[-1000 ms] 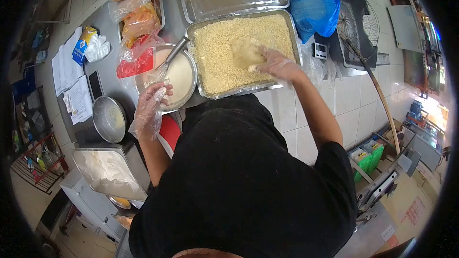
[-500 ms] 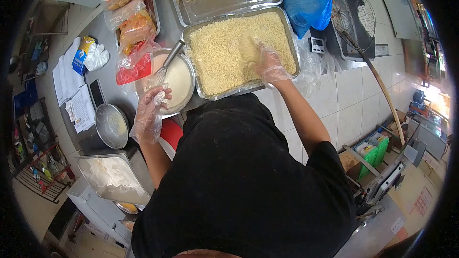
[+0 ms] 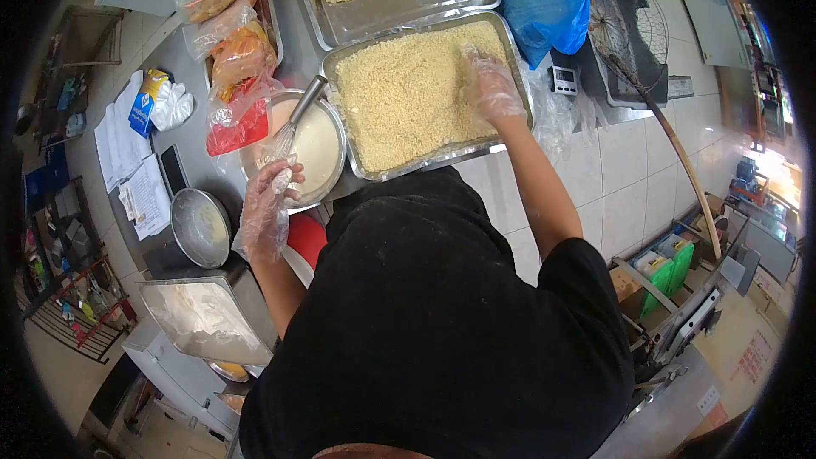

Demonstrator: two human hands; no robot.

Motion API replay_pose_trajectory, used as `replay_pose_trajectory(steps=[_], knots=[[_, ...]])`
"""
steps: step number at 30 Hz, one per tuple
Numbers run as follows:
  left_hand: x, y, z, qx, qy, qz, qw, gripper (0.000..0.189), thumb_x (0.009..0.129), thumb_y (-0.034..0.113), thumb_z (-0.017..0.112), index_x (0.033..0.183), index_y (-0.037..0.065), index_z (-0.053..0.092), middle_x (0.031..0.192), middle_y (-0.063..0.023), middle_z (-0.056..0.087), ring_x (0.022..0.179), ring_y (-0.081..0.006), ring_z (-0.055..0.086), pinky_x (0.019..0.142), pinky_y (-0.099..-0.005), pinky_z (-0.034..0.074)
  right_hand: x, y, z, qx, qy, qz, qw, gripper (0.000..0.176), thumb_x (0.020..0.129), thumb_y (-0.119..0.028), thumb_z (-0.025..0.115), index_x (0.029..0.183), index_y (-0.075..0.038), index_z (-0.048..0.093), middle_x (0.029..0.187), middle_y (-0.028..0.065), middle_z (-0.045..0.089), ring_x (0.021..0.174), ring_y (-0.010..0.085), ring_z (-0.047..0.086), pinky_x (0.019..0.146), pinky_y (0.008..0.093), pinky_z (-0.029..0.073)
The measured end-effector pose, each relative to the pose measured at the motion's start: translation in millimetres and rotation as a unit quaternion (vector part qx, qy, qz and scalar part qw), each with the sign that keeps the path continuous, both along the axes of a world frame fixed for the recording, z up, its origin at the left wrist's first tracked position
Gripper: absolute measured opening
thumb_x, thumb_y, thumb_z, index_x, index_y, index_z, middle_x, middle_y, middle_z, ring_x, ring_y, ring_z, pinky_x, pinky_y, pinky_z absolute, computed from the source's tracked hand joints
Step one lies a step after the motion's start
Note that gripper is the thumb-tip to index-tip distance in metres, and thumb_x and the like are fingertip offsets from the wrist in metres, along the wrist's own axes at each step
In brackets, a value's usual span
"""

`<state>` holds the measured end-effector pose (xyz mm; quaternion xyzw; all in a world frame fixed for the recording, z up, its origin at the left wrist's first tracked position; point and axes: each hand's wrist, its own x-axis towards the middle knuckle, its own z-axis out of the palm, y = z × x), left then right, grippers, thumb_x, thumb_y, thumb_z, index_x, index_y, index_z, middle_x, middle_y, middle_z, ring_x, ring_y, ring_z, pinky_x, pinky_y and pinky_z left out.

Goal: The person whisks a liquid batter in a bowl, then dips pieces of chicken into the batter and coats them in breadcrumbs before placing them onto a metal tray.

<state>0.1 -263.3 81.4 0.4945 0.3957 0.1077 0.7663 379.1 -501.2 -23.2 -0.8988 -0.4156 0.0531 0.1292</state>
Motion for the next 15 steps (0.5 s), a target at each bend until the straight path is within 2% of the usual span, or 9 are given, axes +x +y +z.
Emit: replay_pose_trajectory(steps=[2, 3, 5, 7, 8, 10, 11, 13, 15], knots=[[-1, 2, -4, -0.003, 0.01, -0.008, 1.0, 0.028, 0.093, 0.014, 0.067, 0.118, 0.001, 0.067, 0.112, -0.0123, 0.069, 0.096, -0.0163, 0.064, 0.076, -0.0267, 0.049, 15, 1, -33, -0.052, -0.064, 0.03, 0.996, 0.046, 0.088, -0.008, 0.052, 0.134, -0.009, 0.058, 0.127, 0.0212, 0.062, 0.118, 0.0379, 0.058, 0.105, 0.0426, 0.044], [0, 2, -4, -0.003, 0.009, -0.008, 1.0, 0.028, 0.093, 0.014, 0.067, 0.118, 0.001, 0.067, 0.112, -0.0123, 0.069, 0.096, -0.0163, 0.064, 0.076, -0.0267, 0.049, 22, 4, -50, 0.031, -0.018, 0.054, 0.998, 0.049, 0.09, -0.009, 0.049, 0.138, -0.008, 0.054, 0.131, 0.0219, 0.059, 0.12, 0.0377, 0.057, 0.106, 0.0429, 0.043], [1, 0, -1, 0.007, -0.003, -0.009, 1.0, 0.028, 0.093, 0.015, 0.067, 0.118, 0.002, 0.067, 0.112, -0.0123, 0.069, 0.096, -0.0162, 0.064, 0.075, -0.0266, 0.049, 0, 20, -14, 0.113, 0.032, 0.08, 0.99, 0.052, 0.091, -0.01, 0.047, 0.143, -0.006, 0.049, 0.135, 0.0226, 0.057, 0.122, 0.0376, 0.056, 0.107, 0.0432, 0.043], [0, 0, 1, 0.007, -0.004, -0.002, 1.0, 0.028, 0.093, 0.015, 0.067, 0.118, 0.002, 0.067, 0.112, -0.0123, 0.069, 0.096, -0.0162, 0.064, 0.075, -0.0265, 0.049, -38, 46, 85, -0.06, 0.239, 0.01, 0.969, 0.06, 0.094, -0.015, 0.047, 0.151, -0.002, 0.036, 0.147, 0.0258, 0.046, 0.134, 0.0378, 0.047, 0.115, 0.0419, 0.035], [-1, 0, 2, 0.006, -0.007, 0.004, 1.0, 0.028, 0.094, 0.015, 0.067, 0.118, 0.002, 0.067, 0.112, -0.0122, 0.069, 0.096, -0.0162, 0.064, 0.075, -0.0265, 0.05, -43, 45, 64, -0.061, 0.239, 0.012, 0.969, 0.06, 0.094, -0.015, 0.047, 0.151, -0.002, 0.036, 0.147, 0.0258, 0.046, 0.134, 0.0378, 0.047, 0.115, 0.0419, 0.035], [0, -2, 2, 0.004, -0.007, 0.013, 1.0, 0.027, 0.093, 0.015, 0.067, 0.117, 0.001, 0.067, 0.111, -0.0131, 0.07, 0.096, -0.017, 0.065, 0.075, -0.0268, 0.049, -55, 35, 2, 0.004, 0.055, 0.127, 0.99, 0.066, 0.098, -0.025, 0.046, 0.155, 0.001, 0.023, 0.158, 0.0264, 0.029, 0.147, 0.0374, 0.029, 0.122, 0.0413, 0.02], [1, -3, 2, 0.004, -0.006, 0.02, 1.0, 0.027, 0.093, 0.016, 0.067, 0.116, 0.001, 0.067, 0.11, -0.0139, 0.07, 0.095, -0.0179, 0.065, 0.075, -0.0272, 0.049, -61, 39, -4, 0.001, 0.054, 0.127, 0.99, 0.066, 0.098, -0.025, 0.046, 0.155, 0.001, 0.023, 0.158, 0.0264, 0.029, 0.147, 0.0374, 0.029, 0.122, 0.0413, 0.02], [3, -3, -1, 0.002, 0.003, 0.013, 1.0, 0.027, 0.093, 0.016, 0.067, 0.116, 0.001, 0.067, 0.11, -0.0139, 0.07, 0.095, -0.0181, 0.065, 0.075, -0.0272, 0.049, -77, 55, -10, -0.058, -0.009, 0.059, 0.997, 0.068, 0.101, -0.036, 0.043, 0.156, -0.002, 0.022, 0.163, 0.0234, 0.018, 0.152, 0.0366, 0.014, 0.124, 0.0432, 0.008], [2, -2, -2, 0.002, 0.016, 0.006, 1.0, 0.028, 0.093, 0.016, 0.067, 0.116, 0.0, 0.067, 0.11, -0.0139, 0.07, 0.095, -0.0183, 0.065, 0.075, -0.0272, 0.049, -77, 61, -13, -0.066, -0.037, 0.068, 0.995, 0.069, 0.102, -0.039, 0.041, 0.157, -0.002, 0.021, 0.163, 0.0225, 0.016, 0.153, 0.0363, 0.012, 0.124, 0.0449, 0.007]])
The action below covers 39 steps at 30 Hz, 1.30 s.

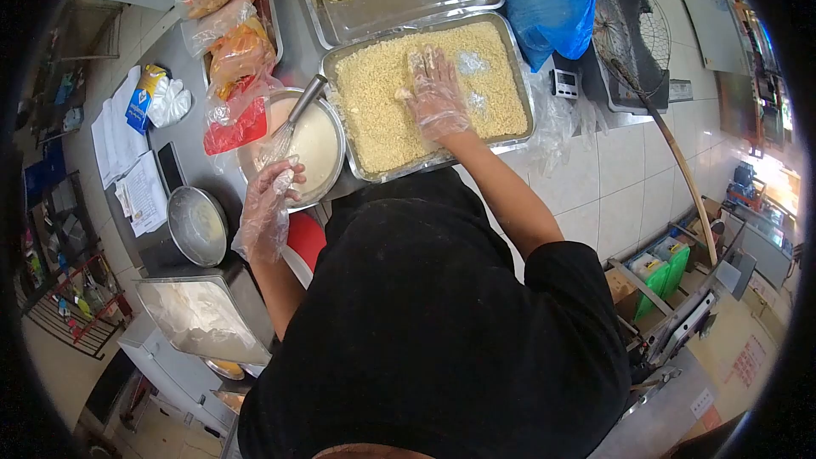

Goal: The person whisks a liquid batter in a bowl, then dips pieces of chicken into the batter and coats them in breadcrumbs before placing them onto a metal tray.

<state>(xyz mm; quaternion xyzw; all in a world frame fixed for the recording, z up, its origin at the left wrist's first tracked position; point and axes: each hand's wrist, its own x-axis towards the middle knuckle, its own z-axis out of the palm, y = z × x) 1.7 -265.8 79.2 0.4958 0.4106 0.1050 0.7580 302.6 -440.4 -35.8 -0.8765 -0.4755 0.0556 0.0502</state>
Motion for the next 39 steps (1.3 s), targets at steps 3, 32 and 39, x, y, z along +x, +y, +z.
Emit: replay_pose_trajectory(steps=[3, 32, 39], knots=[[-1, -2, 0, 0.008, -0.038, 0.005, 0.999, 0.028, 0.093, 0.016, 0.067, 0.117, 0.0, 0.066, 0.11, -0.0139, 0.07, 0.095, -0.0181, 0.065, 0.075, -0.0269, 0.049, 1, 2, 3, -0.023, -0.037, 0.025, 0.999, 0.07, 0.102, -0.043, 0.04, 0.157, -0.003, 0.021, 0.164, 0.0219, 0.015, 0.152, 0.0371, 0.012, 0.124, 0.0468, 0.007], [6, -4, 8, 0.027, -0.025, -0.011, 0.999, 0.029, 0.093, 0.017, 0.067, 0.116, 0.0, 0.067, 0.109, -0.0141, 0.07, 0.093, -0.0173, 0.066, 0.073, -0.0267, 0.049, 116, -19, -25, 0.099, 0.488, -0.135, 0.857, 0.067, 0.088, -0.029, 0.072, 0.144, -0.004, 0.043, 0.13, 0.0141, 0.063, 0.112, 0.0237, 0.063, 0.1, 0.0366, 0.047], [-5, -4, 6, 0.023, -0.025, -0.009, 0.999, 0.029, 0.093, 0.016, 0.068, 0.116, -0.001, 0.067, 0.109, -0.014, 0.07, 0.094, -0.0165, 0.066, 0.073, -0.0261, 0.049, 114, -7, 6, -0.046, 0.389, -0.052, 0.919, 0.045, 0.091, -0.023, 0.065, 0.133, -0.009, 0.06, 0.147, 0.013, 0.05, 0.134, 0.0306, 0.048, 0.111, 0.0398, 0.038]])
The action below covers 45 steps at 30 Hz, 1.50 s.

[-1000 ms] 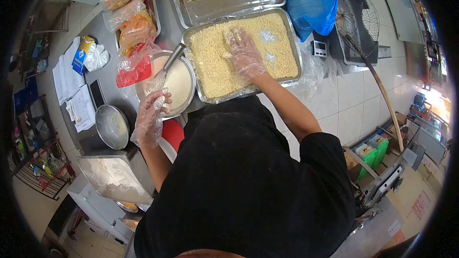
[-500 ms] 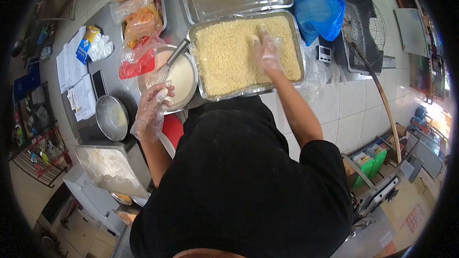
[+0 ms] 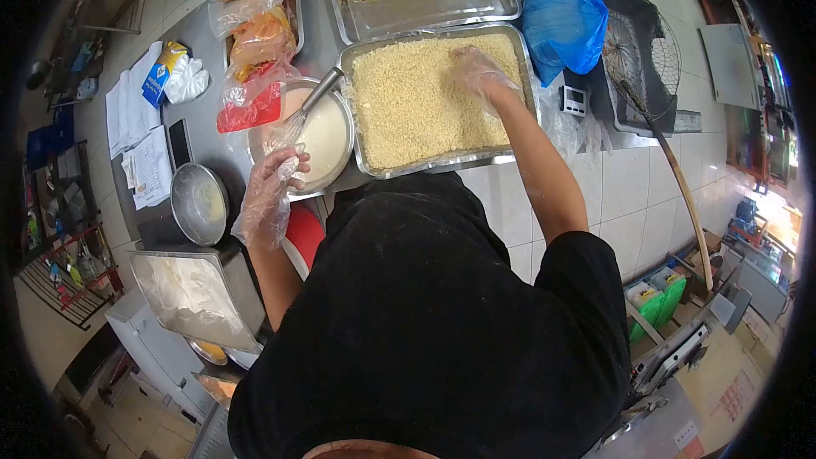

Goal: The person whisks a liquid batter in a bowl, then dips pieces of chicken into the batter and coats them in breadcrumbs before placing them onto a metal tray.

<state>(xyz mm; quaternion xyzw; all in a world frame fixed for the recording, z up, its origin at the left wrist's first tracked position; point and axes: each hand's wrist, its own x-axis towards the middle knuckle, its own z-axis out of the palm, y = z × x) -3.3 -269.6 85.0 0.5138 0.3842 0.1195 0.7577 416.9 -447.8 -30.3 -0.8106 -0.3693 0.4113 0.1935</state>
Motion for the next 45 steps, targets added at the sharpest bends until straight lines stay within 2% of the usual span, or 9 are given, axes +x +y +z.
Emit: replay_pose_trajectory(steps=[3, 5, 11, 14, 23, 26, 36, 38, 45], knots=[[-5, -4, 2, -0.002, 0.017, 0.023, 1.0, 0.029, 0.092, 0.015, 0.068, 0.116, -0.001, 0.067, 0.109, -0.014, 0.07, 0.093, -0.0164, 0.066, 0.073, -0.0259, 0.049, -10, 0, 16, 0.081, -0.055, -0.017, 0.995, 0.04, 0.091, -0.018, 0.059, 0.13, -0.012, 0.062, 0.142, 0.0151, 0.053, 0.13, 0.034, 0.051, 0.112, 0.0417, 0.037], [-6, -6, 3, -0.013, 0.001, 0.029, 0.999, 0.029, 0.092, 0.015, 0.068, 0.116, -0.001, 0.067, 0.109, -0.0139, 0.07, 0.093, -0.0163, 0.065, 0.073, -0.0259, 0.049, -17, 4, 42, 0.136, -0.16, 0.167, 0.963, 0.043, 0.088, -0.016, 0.057, 0.13, -0.013, 0.061, 0.136, 0.0186, 0.057, 0.127, 0.0367, 0.053, 0.111, 0.0427, 0.039], [-2, -7, 8, 0.006, 0.004, 0.019, 1.0, 0.029, 0.092, 0.015, 0.068, 0.116, -0.001, 0.067, 0.109, -0.0142, 0.07, 0.093, -0.0166, 0.065, 0.073, -0.026, 0.049, 2, 13, 34, 0.031, -0.189, 0.299, 0.935, 0.049, 0.084, -0.018, 0.061, 0.133, -0.012, 0.059, 0.136, 0.02, 0.056, 0.127, 0.0368, 0.052, 0.11, 0.0444, 0.039], [-5, -5, 4, 0.023, -0.005, -0.001, 1.0, 0.028, 0.092, 0.015, 0.068, 0.116, -0.001, 0.067, 0.109, -0.0144, 0.07, 0.093, -0.0166, 0.065, 0.073, -0.026, 0.049, 18, 12, 22, 0.033, -0.068, 0.206, 0.976, 0.05, 0.081, -0.011, 0.067, 0.131, -0.01, 0.059, 0.124, 0.0194, 0.063, 0.115, 0.034, 0.061, 0.1, 0.0407, 0.047], [-10, -10, 7, 0.034, 0.002, 0.024, 0.999, 0.029, 0.092, 0.017, 0.066, 0.116, 0.0, 0.068, 0.108, -0.012, 0.07, 0.093, -0.0154, 0.064, 0.075, -0.0262, 0.048, -4, 7, 56, 0.0, -0.085, 0.063, 0.994, 0.05, 0.083, -0.019, 0.073, 0.13, -0.012, 0.057, 0.106, 0.0117, 0.07, 0.099, 0.0306, 0.067, 0.086, 0.0417, 0.052], [-10, -8, 9, 0.019, 0.004, 0.033, 0.999, 0.029, 0.092, 0.016, 0.066, 0.116, 0.0, 0.068, 0.108, -0.0116, 0.07, 0.092, -0.015, 0.064, 0.075, -0.0263, 0.048, -18, -3, 64, 0.127, -0.186, 0.149, 0.963, 0.045, 0.082, -0.017, 0.073, 0.124, -0.011, 0.057, 0.094, 0.01, 0.069, 0.092, 0.0288, 0.068, 0.082, 0.0402, 0.053], [-11, 0, 5, 0.02, 0.009, 0.03, 0.999, 0.029, 0.093, 0.017, 0.066, 0.115, -0.001, 0.067, 0.11, -0.0119, 0.07, 0.093, -0.0155, 0.063, 0.073, -0.026, 0.049, -46, -29, 168, 0.223, -0.295, 0.263, 0.891, 0.051, 0.08, -0.009, 0.076, 0.125, -0.006, 0.052, 0.091, 0.0091, 0.07, 0.095, 0.0339, 0.066, 0.084, 0.0449, 0.053], [-11, 1, 4, 0.022, -0.014, 0.025, 0.999, 0.031, 0.093, 0.019, 0.069, 0.118, 0.002, 0.068, 0.11, -0.0104, 0.07, 0.095, -0.0144, 0.064, 0.073, -0.0256, 0.05, -44, -33, 181, 0.303, -0.293, 0.25, 0.871, 0.035, 0.087, -0.015, 0.07, 0.119, -0.011, 0.058, 0.097, 0.0111, 0.07, 0.096, 0.0329, 0.065, 0.087, 0.0464, 0.051], [-8, -1, 11, 0.022, -0.015, 0.03, 0.999, 0.027, 0.094, 0.015, 0.065, 0.116, -0.001, 0.066, 0.111, -0.0135, 0.069, 0.095, -0.0168, 0.064, 0.073, -0.0265, 0.05, -39, -36, 197, 0.194, -0.291, 0.24, 0.906, 0.033, 0.087, -0.013, 0.07, 0.117, -0.008, 0.058, 0.096, 0.0109, 0.069, 0.096, 0.034, 0.065, 0.087, 0.0456, 0.051]])
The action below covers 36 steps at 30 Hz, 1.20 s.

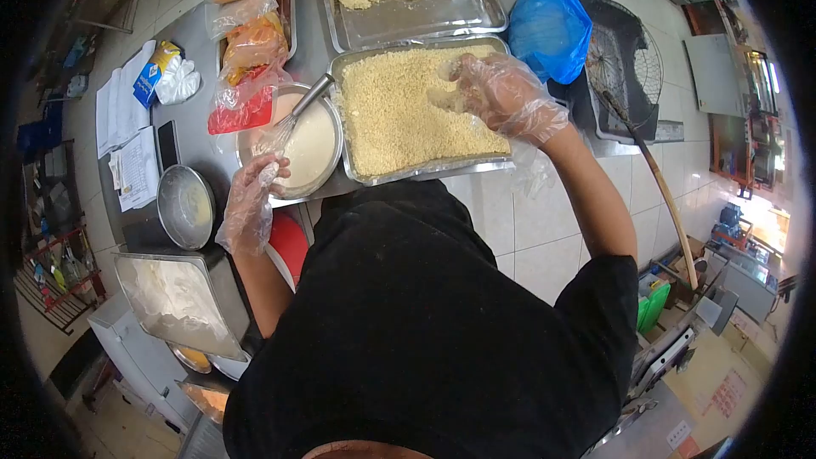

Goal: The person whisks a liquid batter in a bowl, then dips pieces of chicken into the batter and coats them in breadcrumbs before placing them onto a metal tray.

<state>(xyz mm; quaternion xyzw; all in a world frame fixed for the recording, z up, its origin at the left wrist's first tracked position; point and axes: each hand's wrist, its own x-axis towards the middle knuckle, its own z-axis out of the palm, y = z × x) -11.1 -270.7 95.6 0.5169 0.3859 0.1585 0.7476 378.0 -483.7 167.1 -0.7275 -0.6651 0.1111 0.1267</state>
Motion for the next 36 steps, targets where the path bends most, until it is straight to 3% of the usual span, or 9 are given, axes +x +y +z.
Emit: replay_pose_trajectory(steps=[4, 9, 13, 17, 19, 23, 26, 32, 36], knots=[[-7, -3, 1, 0.004, 0.006, 0.025, 1.0, 0.026, 0.094, 0.012, 0.065, 0.115, -0.002, 0.065, 0.11, -0.0146, 0.069, 0.094, -0.0176, 0.064, 0.074, -0.0267, 0.051, 27, 9, -1, 0.031, 0.01, -0.008, 0.999, 0.041, 0.08, -0.007, 0.076, 0.117, -0.005, 0.057, 0.099, 0.0106, 0.069, 0.098, 0.0304, 0.067, 0.087, 0.0412, 0.053], [-10, -12, 6, -0.016, -0.001, 0.066, 0.998, 0.027, 0.094, 0.013, 0.065, 0.116, -0.003, 0.064, 0.11, -0.0158, 0.068, 0.093, -0.0171, 0.064, 0.075, -0.0263, 0.051, 62, 38, 15, 0.034, -0.026, -0.014, 0.999, 0.037, 0.084, -0.008, 0.073, 0.118, -0.006, 0.057, 0.102, 0.0117, 0.069, 0.1, 0.0287, 0.068, 0.088, 0.0394, 0.054], [-17, -20, 11, -0.025, 0.007, 0.101, 0.995, 0.028, 0.093, 0.014, 0.067, 0.116, -0.002, 0.064, 0.11, -0.0149, 0.068, 0.094, -0.0171, 0.065, 0.073, -0.0261, 0.051, 91, 79, 19, 0.007, -0.028, -0.041, 0.999, 0.032, 0.089, -0.012, 0.066, 0.118, -0.004, 0.058, 0.107, 0.0141, 0.07, 0.102, 0.0329, 0.067, 0.09, 0.0418, 0.053], [-31, -27, 8, -0.026, 0.024, 0.133, 0.99, 0.031, 0.091, 0.016, 0.07, 0.116, -0.001, 0.065, 0.11, -0.0133, 0.069, 0.092, -0.0166, 0.067, 0.071, -0.0258, 0.052, 133, 133, -13, -0.057, -0.075, -0.055, 0.994, 0.03, 0.09, -0.015, 0.062, 0.117, -0.003, 0.058, 0.103, 0.016, 0.071, 0.1, 0.0346, 0.067, 0.09, 0.0426, 0.053], [-38, -31, 8, -0.018, 0.016, 0.154, 0.988, 0.031, 0.091, 0.015, 0.07, 0.116, -0.001, 0.065, 0.109, -0.0131, 0.07, 0.092, -0.0166, 0.067, 0.07, -0.0251, 0.052, 154, 161, -39, -0.039, -0.062, -0.039, 0.997, 0.029, 0.09, -0.014, 0.06, 0.118, -0.006, 0.057, 0.099, 0.0163, 0.071, 0.098, 0.0346, 0.068, 0.089, 0.0429, 0.052], [-54, -36, 2, -0.037, 0.019, 0.157, 0.987, 0.029, 0.093, 0.014, 0.07, 0.117, -0.001, 0.065, 0.11, -0.0137, 0.07, 0.092, -0.0154, 0.067, 0.071, -0.0253, 0.053, 191, 218, -93, -0.114, -0.131, -0.056, 0.983, 0.028, 0.09, -0.009, 0.057, 0.119, -0.011, 0.058, 0.098, 0.0186, 0.07, 0.1, 0.0353, 0.067, 0.088, 0.0442, 0.051], [-62, -39, 4, -0.04, 0.029, 0.157, 0.986, 0.029, 0.093, 0.017, 0.071, 0.116, 0.001, 0.065, 0.111, -0.0127, 0.07, 0.092, -0.0156, 0.067, 0.072, -0.0263, 0.053, 214, 248, -115, -0.116, -0.137, -0.075, 0.981, 0.022, 0.097, -0.016, 0.052, 0.118, -0.012, 0.058, 0.117, 0.0181, 0.067, 0.111, 0.0367, 0.064, 0.094, 0.0468, 0.048], [-70, -53, 7, -0.055, 0.049, 0.18, 0.981, 0.03, 0.093, 0.02, 0.07, 0.117, 0.002, 0.066, 0.11, -0.0101, 0.069, 0.094, -0.0152, 0.065, 0.071, -0.026, 0.052, 227, 280, -136, -0.129, -0.152, -0.131, 0.971, 0.026, 0.096, -0.017, 0.051, 0.12, -0.01, 0.061, 0.122, 0.0178, 0.067, 0.112, 0.0367, 0.063, 0.097, 0.0458, 0.048], [-72, -51, 11, -0.056, 0.089, 0.176, 0.979, 0.035, 0.094, 0.024, 0.069, 0.121, 0.003, 0.064, 0.113, -0.0089, 0.068, 0.098, -0.0155, 0.065, 0.073, -0.0276, 0.051, 249, 280, -176, -0.109, -0.158, -0.114, 0.975, 0.025, 0.094, -0.017, 0.053, 0.115, -0.01, 0.065, 0.121, 0.0184, 0.067, 0.112, 0.0366, 0.064, 0.097, 0.0466, 0.049]])
